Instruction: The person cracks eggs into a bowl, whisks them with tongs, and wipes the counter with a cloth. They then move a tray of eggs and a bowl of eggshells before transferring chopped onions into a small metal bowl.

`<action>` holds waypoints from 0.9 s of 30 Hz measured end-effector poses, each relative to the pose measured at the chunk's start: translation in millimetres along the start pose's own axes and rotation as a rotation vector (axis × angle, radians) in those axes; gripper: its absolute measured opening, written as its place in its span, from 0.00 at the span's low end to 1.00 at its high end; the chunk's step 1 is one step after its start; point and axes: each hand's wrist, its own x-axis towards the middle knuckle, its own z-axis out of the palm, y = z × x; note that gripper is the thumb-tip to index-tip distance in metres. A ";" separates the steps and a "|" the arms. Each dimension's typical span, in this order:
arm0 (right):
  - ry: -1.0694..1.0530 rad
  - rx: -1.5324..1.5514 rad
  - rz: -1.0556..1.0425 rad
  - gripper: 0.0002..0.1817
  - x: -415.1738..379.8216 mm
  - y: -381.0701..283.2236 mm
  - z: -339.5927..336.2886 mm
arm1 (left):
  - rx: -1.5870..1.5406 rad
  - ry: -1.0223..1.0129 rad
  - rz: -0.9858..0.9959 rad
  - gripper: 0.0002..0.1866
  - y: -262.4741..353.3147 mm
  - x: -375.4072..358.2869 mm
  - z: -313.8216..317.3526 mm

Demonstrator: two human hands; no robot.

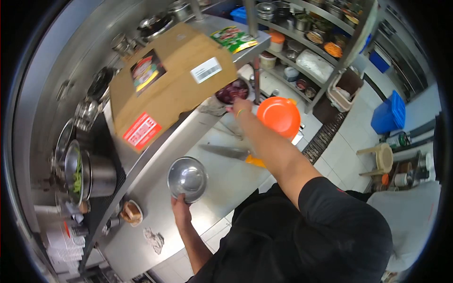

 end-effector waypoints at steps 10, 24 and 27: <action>-0.499 -0.071 0.181 0.16 -187.8 -74.5 -95.9 | 0.012 -0.275 -0.074 0.23 79.5 -40.1 59.8; -0.314 0.133 0.033 0.13 -125.6 -311.8 -485.2 | 0.051 -0.555 -0.225 0.27 75.2 -139.8 395.8; -0.134 0.188 -0.092 0.14 -72.9 -340.0 -568.2 | 0.122 -0.660 -0.308 0.23 75.0 -134.5 468.3</action>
